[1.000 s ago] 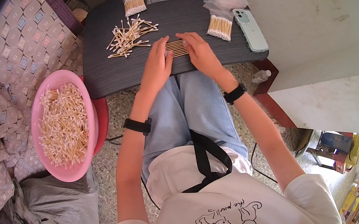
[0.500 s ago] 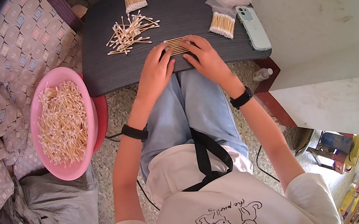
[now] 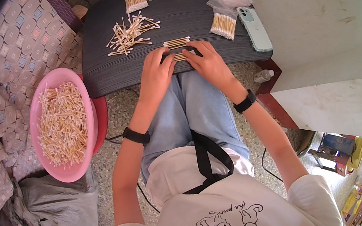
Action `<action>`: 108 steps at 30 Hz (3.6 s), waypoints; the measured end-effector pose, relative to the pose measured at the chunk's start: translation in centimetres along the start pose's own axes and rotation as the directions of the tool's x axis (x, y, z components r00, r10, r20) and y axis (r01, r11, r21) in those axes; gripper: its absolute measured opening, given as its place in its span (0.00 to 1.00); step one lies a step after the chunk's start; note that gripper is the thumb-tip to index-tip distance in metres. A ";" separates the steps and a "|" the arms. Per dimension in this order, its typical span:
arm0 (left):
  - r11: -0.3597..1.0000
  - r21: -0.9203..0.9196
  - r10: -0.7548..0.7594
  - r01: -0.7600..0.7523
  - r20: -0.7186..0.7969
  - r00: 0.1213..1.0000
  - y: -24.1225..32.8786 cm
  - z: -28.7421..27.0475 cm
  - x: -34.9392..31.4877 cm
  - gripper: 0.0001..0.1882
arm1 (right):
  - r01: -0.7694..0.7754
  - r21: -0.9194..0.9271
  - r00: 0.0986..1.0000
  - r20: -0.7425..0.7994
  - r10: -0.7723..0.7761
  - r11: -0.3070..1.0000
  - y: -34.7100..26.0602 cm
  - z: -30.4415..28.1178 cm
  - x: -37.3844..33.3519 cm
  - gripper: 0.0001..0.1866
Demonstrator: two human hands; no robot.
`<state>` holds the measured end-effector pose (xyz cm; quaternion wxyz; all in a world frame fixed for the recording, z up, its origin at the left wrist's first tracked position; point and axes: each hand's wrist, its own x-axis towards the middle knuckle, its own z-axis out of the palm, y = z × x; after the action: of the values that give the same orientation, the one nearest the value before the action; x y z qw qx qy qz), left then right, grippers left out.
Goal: The person gathers cotton swabs from a table, aligns them into a bundle, and slides them into a plastic bag. After sealing the bag, they gather more cotton swabs from a pink bowl and arrange them on the table.
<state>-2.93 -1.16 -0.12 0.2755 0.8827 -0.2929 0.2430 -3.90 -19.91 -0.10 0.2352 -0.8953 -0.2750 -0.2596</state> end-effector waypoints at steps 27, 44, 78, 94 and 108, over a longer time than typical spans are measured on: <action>0.981 0.156 0.090 -0.116 0.163 0.983 0.2 0.9 1.1 0.06 | 0.151 -0.099 0.987 -0.043 -0.156 0.984 0.5 0.2 0.6 0.08; 0.978 0.112 0.162 -0.178 0.140 0.977 0.9 -1.0 1.3 0.09 | 0.077 -0.086 0.997 0.018 -0.075 0.993 -0.3 -1.3 0.3 0.06; 0.807 -0.562 0.062 0.182 0.387 0.920 3.5 -4.4 -0.5 0.10 | -0.157 0.355 0.945 0.324 0.037 0.922 -3.4 -7.4 -1.6 0.07; 0.729 -0.650 -0.169 0.215 0.133 0.977 3.7 -2.7 -0.9 0.13 | -0.186 0.092 0.983 0.021 0.185 0.978 3.8 -6.4 1.2 0.06; 0.767 -0.541 -0.150 0.346 0.373 0.916 3.3 -3.1 -1.7 0.11 | -0.369 0.064 0.929 0.001 0.370 0.927 6.6 -4.8 0.1 0.08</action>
<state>-7.09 -0.81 2.31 0.5194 0.8087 -0.2728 -0.0413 -1.36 -27.50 1.74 0.3094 -0.9219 -0.1082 -0.2067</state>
